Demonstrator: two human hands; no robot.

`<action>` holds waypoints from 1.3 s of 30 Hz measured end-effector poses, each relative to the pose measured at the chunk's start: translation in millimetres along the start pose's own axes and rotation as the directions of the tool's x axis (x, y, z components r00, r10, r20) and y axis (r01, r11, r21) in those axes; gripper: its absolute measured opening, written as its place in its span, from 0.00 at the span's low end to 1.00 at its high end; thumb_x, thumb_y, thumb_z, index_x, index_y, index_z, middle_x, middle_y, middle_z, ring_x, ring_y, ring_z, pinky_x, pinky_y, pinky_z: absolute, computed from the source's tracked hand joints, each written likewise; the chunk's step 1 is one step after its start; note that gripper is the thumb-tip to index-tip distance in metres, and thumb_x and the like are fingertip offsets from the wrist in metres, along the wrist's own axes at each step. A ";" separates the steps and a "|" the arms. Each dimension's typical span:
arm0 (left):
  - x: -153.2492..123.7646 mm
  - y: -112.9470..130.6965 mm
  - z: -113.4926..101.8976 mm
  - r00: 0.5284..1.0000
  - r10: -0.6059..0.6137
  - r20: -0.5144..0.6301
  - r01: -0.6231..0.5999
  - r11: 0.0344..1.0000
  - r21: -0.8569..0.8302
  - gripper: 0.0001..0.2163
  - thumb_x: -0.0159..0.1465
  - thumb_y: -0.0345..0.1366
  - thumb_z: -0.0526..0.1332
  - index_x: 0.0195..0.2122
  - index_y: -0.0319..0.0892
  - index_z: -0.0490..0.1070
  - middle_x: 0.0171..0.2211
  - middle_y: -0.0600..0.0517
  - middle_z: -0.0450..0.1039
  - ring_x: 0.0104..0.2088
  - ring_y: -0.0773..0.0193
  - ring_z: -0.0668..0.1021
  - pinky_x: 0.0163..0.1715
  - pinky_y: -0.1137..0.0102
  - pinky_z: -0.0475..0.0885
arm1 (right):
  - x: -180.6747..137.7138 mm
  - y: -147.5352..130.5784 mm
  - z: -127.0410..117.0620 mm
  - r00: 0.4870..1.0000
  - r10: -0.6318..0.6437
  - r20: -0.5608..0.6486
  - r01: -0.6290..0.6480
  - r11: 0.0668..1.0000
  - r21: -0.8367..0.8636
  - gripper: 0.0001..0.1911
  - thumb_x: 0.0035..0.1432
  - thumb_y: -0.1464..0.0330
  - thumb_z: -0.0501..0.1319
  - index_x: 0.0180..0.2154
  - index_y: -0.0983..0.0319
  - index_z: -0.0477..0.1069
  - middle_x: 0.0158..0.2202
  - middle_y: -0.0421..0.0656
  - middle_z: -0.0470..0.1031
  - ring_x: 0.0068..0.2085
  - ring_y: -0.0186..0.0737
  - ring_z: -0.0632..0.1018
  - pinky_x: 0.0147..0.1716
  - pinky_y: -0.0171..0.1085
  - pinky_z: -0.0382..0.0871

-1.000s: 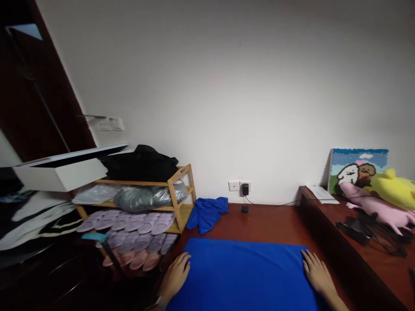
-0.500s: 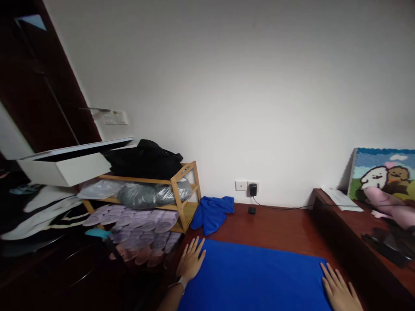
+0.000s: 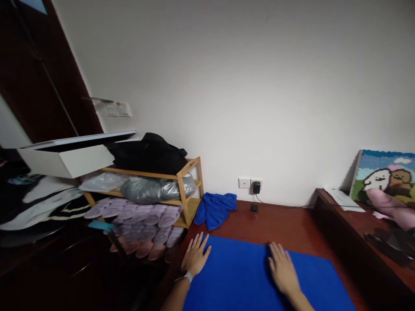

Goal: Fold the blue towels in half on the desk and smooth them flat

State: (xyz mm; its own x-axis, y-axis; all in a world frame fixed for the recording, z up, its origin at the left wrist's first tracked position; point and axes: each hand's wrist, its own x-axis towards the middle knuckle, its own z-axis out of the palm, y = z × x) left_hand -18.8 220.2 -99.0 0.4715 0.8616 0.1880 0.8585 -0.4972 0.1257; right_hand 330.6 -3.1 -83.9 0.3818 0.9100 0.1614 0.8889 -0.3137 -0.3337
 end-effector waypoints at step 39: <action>-17.1 -24.6 -3.4 0.999 0.053 -0.007 -0.053 0.999 -0.011 0.28 0.72 0.57 0.46 0.71 0.58 0.54 0.74 0.46 0.51 0.72 0.50 0.57 0.69 0.50 0.57 | 9.2 36.5 20.5 0.981 0.107 -0.161 -0.112 0.993 -0.026 0.43 0.64 0.52 0.36 0.67 0.72 0.61 0.70 0.54 0.60 0.72 0.56 0.56 0.70 0.56 0.47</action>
State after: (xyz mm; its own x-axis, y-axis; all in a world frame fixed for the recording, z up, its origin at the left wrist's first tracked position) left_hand -48.7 217.3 -101.9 0.5152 0.8331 0.2014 0.8298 -0.5436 0.1258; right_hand 361.3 -0.7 -113.6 0.5102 0.8158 0.2725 0.8467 -0.4207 -0.3257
